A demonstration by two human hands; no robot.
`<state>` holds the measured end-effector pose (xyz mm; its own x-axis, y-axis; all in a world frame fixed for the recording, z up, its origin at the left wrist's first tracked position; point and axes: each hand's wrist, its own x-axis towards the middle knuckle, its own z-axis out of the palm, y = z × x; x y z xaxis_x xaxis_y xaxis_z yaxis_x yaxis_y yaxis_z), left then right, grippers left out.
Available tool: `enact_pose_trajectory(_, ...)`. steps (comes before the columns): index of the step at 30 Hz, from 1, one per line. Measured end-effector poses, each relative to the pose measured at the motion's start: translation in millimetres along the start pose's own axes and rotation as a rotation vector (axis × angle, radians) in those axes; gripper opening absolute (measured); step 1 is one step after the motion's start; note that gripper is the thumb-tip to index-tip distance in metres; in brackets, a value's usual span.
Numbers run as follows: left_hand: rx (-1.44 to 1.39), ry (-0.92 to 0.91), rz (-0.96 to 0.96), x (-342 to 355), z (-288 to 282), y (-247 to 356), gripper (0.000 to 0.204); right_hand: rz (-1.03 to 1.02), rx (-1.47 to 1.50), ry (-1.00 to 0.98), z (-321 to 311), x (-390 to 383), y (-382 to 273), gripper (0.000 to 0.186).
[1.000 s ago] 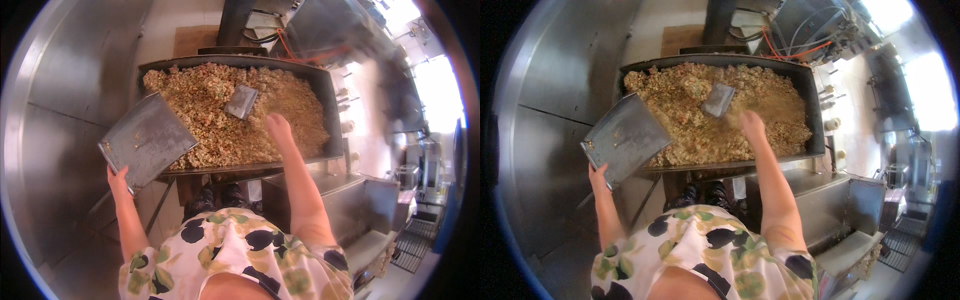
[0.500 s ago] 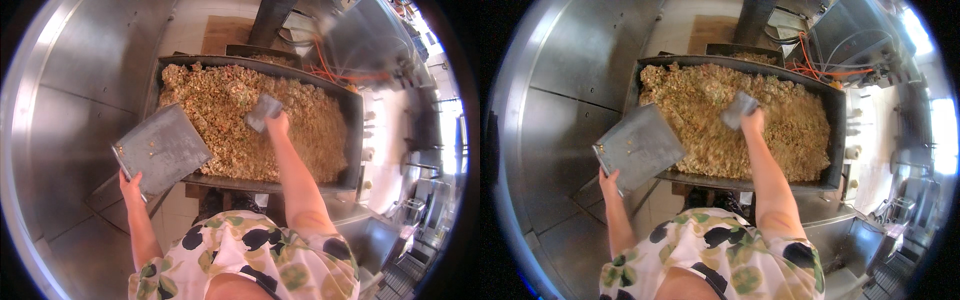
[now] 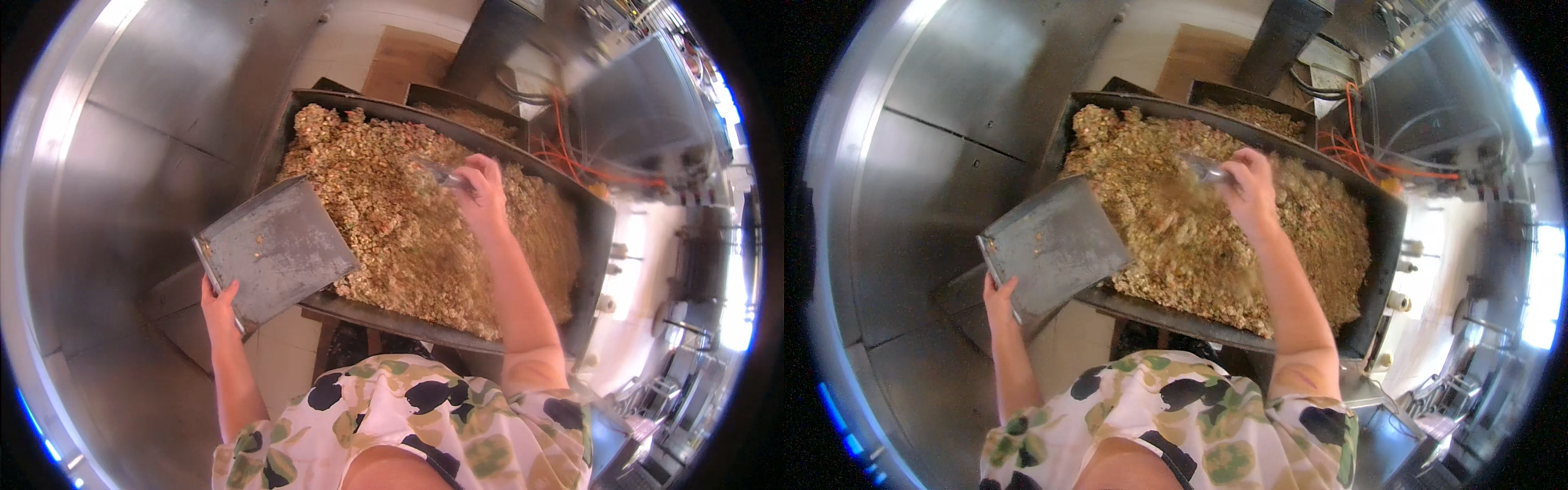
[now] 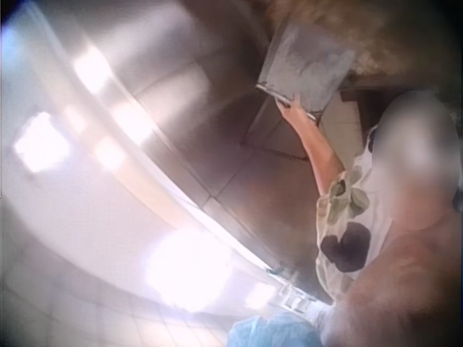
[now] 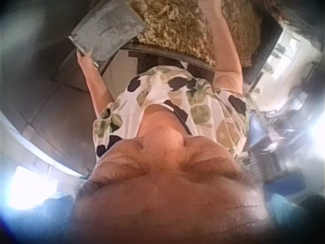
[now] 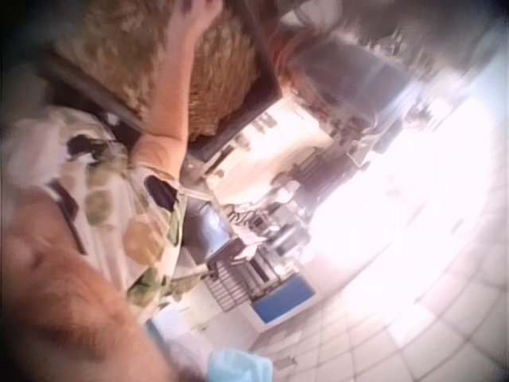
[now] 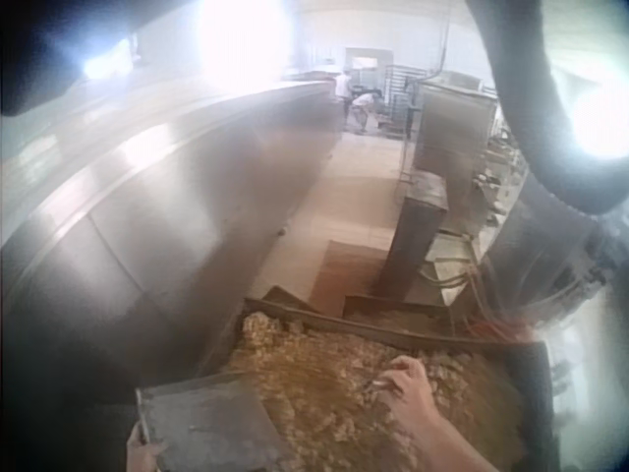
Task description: The person uses a metal scraper to transfer a crumbly mixture from a large bin into a rectangular metal tray. They then move to a table to handle a large mass of dough, cutting a portion from it with a knife and placing it into a tray. The person returns to the bin to continue transferring the crumbly mixture.
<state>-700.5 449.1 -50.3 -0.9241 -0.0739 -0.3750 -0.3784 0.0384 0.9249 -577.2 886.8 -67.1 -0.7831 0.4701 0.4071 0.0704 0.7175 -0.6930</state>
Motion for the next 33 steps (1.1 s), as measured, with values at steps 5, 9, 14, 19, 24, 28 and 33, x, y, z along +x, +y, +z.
enact_pose_trajectory(5, 0.011, 0.067, -0.001, -2.1, -34.3, -7.6, 0.058, -0.264, -0.637, -0.225, -11.7, 19.0, -15.8, 0.029)
enact_pose_trajectory(9, -0.03, 0.082, -0.041, -11.8, -43.1, 1.3, 0.058, 0.108, -0.5, -0.343, -8.3, -2.4, 19.3, 0.022)
enact_pose_trajectory(14, -0.092, 0.062, -0.029, -4.8, -54.3, -4.0, 0.058, 0.475, 0.069, -0.308, -12.6, -25.8, 48.6, 0.016)
enact_pose_trajectory(19, -0.089, 0.092, -0.065, -4.9, -56.4, -2.2, 0.061, 0.456, -0.036, -0.261, 3.4, -6.1, -0.8, 0.028)
enact_pose_trajectory(24, -0.093, 0.111, -0.073, 1.1, -64.7, -11.2, 0.063, 0.119, 0.011, -0.207, 44.4, 55.2, -50.9, 0.039)
enact_pose_trajectory(28, -0.032, 0.145, -0.126, -4.2, -61.4, 1.1, 0.065, -0.226, -0.24, -0.355, 86.7, 119.5, -81.1, 0.035)
enact_pose_trajectory(33, -0.033, 0.144, -0.088, -12.6, -72.2, -7.0, 0.067, -0.248, -0.586, -0.426, 185.7, 183.1, -121.0, 0.026)
